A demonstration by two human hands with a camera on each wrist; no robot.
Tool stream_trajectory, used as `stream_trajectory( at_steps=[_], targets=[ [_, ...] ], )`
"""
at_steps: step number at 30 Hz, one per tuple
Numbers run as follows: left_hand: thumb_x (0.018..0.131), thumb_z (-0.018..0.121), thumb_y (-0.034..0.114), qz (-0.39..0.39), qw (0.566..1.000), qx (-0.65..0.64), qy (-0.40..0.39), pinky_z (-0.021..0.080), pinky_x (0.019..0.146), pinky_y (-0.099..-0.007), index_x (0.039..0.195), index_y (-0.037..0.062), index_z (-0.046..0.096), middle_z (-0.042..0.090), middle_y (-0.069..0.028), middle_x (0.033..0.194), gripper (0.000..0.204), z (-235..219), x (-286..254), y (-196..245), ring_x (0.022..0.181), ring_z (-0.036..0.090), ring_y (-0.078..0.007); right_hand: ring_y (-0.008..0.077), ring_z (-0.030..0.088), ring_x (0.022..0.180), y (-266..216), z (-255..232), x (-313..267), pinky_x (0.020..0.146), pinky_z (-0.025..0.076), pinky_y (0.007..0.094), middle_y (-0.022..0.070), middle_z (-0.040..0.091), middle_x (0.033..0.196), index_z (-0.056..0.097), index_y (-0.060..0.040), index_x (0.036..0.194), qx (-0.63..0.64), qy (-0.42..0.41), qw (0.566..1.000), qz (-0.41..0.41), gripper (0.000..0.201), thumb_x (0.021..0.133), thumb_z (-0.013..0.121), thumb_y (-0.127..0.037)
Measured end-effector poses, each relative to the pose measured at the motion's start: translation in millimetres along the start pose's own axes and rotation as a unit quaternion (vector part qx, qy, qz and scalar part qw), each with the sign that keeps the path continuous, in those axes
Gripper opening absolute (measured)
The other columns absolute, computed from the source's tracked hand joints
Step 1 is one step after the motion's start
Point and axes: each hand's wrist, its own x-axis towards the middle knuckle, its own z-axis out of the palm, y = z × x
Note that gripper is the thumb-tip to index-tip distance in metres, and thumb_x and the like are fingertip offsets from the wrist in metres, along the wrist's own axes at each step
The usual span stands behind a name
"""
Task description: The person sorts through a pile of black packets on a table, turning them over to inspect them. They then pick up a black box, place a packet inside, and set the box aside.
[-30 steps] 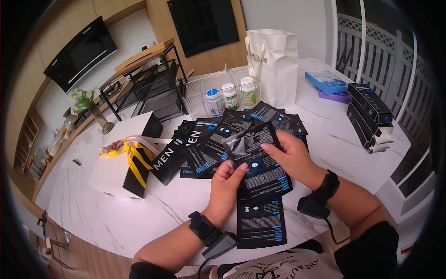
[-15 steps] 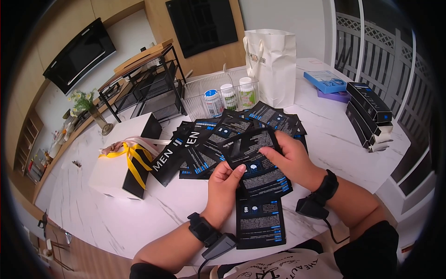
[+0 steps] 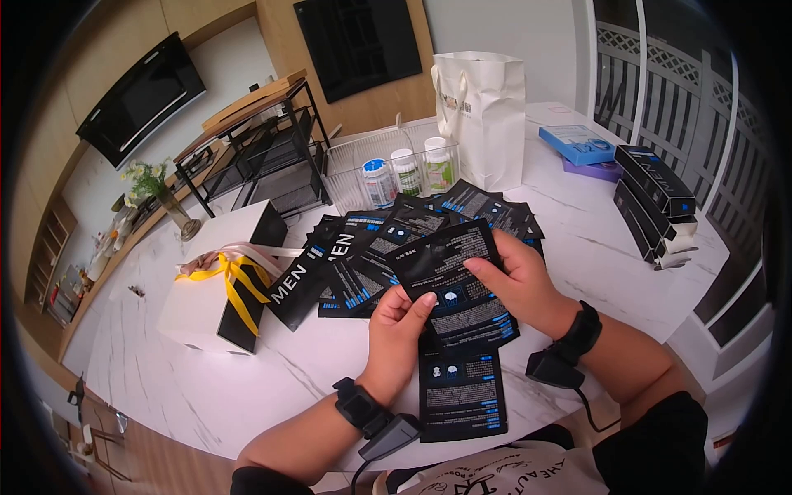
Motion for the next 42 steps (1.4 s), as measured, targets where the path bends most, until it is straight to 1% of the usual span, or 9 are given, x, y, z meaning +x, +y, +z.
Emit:
stream_trajectory(
  at_steps=[3, 9, 14, 17, 19, 24, 33, 39, 42],
  targets=[
    [0.086, 0.055, 0.010, 0.034, 0.999, -0.027, 0.014, 0.043, 0.074, -0.0193, 0.095, 0.0035, 0.055, 0.061, -0.0022, 0.089, 0.011, 3.2, 1.0, 1.9, 0.079, 0.055, -0.0055, 0.0037, 0.044, 0.064, -7.4, -1.5, -2.0, 0.055, 0.039, 0.0201, 0.0005, 0.052, 0.072, 0.050, 0.0001, 0.085, 0.081, -0.044, 0.994, 0.066, 0.017, 0.083, 0.060, -0.013],
    [0.087, 0.054, 0.009, 0.012, 0.999, -0.044, 0.011, 0.042, 0.076, -0.0191, 0.100, 0.0035, 0.053, 0.061, -0.0024, 0.089, 0.014, 2.3, 2.4, 0.8, 0.080, 0.055, -0.0053, 0.0036, 0.045, 0.066, 7.1, -3.7, -0.3, 0.057, 0.040, 0.0203, -0.0011, 0.053, 0.073, 0.051, 0.0001, 0.086, -0.068, -0.028, 0.996, 0.055, 0.016, 0.083, 0.060, -0.013],
    [0.086, 0.056, 0.010, -0.017, 1.000, -0.004, -0.004, 0.043, 0.068, -0.0172, 0.088, 0.0055, 0.054, 0.061, -0.0001, 0.083, 0.005, -1.0, 2.6, -3.2, 0.073, 0.054, -0.0029, 0.0038, 0.045, 0.068, -6.2, 2.7, 2.4, 0.059, 0.041, 0.0213, -0.0002, 0.054, 0.076, 0.051, 0.0010, 0.091, 0.019, 0.017, 0.999, 0.028, 0.016, 0.084, 0.059, -0.011],
    [0.086, 0.056, 0.011, -0.016, 1.000, 0.002, -0.010, 0.042, 0.067, -0.0166, 0.086, 0.0056, 0.055, 0.061, -0.0002, 0.081, 0.005, -6.8, 3.7, -7.2, 0.072, 0.053, -0.0024, 0.0041, 0.045, 0.068, -9.0, 1.2, -2.4, 0.059, 0.041, 0.0219, 0.0005, 0.055, 0.078, 0.050, 0.0011, 0.093, 0.017, -0.045, 0.998, 0.041, 0.017, 0.084, 0.058, -0.010],
    [0.086, 0.056, 0.011, -0.018, 1.000, 0.004, -0.007, 0.042, 0.067, -0.0163, 0.085, 0.0056, 0.055, 0.061, 0.0001, 0.081, 0.005, -7.6, 3.1, -6.7, 0.072, 0.053, -0.0023, 0.0043, 0.046, 0.068, -18.0, 4.8, -2.2, 0.059, 0.041, 0.0221, 0.0013, 0.056, 0.078, 0.050, 0.0005, 0.094, -0.003, -0.054, 0.998, -0.014, 0.018, 0.084, 0.059, -0.011],
    [0.086, 0.057, 0.011, -0.019, 1.000, 0.016, -0.006, 0.041, 0.066, -0.0158, 0.084, 0.0062, 0.055, 0.061, 0.0015, 0.079, 0.006, 2.0, -0.1, -1.1, 0.070, 0.052, -0.0017, 0.0067, 0.046, 0.063, -5.7, -2.2, 2.7, 0.058, 0.041, 0.0231, 0.0063, 0.054, 0.072, 0.050, 0.0008, 0.090, -0.072, 0.005, 0.997, -0.018, 0.020, 0.083, 0.061, -0.015],
    [0.086, 0.057, 0.010, -0.020, 0.999, 0.037, 0.002, 0.037, 0.061, -0.0154, 0.084, 0.0054, 0.055, 0.057, 0.0035, 0.075, 0.006, -4.1, 0.0, -2.4, 0.067, 0.047, -0.0008, 0.0070, 0.047, 0.064, -16.2, -3.2, -2.6, 0.057, 0.042, 0.0235, 0.0065, 0.055, 0.074, 0.050, 0.0012, 0.091, -0.109, -0.026, 0.994, 0.005, 0.021, 0.083, 0.061, -0.015],
    [0.086, 0.056, 0.009, -0.022, 0.999, 0.011, -0.025, 0.042, 0.069, -0.0163, 0.092, 0.0042, 0.054, 0.061, 0.0003, 0.084, 0.009, 6.6, -3.4, 5.6, 0.074, 0.053, -0.0028, 0.0062, 0.052, 0.073, -2.6, -1.5, 2.5, 0.065, 0.044, 0.0218, 0.0051, 0.059, 0.083, 0.052, 0.0007, 0.098, -0.031, 0.028, 0.999, 0.006, 0.021, 0.084, 0.059, -0.014],
    [0.085, 0.057, 0.010, -0.094, 0.993, 0.062, -0.046, 0.047, 0.065, -0.0187, 0.097, 0.0042, 0.053, 0.061, -0.0014, 0.089, 0.014, 5.6, -4.1, 6.3, 0.077, 0.056, -0.0046, 0.0054, 0.053, 0.077, -3.1, -2.1, 5.0, 0.068, 0.044, 0.0208, 0.0031, 0.059, 0.087, 0.051, -0.0003, 0.101, 0.048, 0.048, 0.997, 0.025, 0.021, 0.086, 0.056, -0.014]
  ],
)
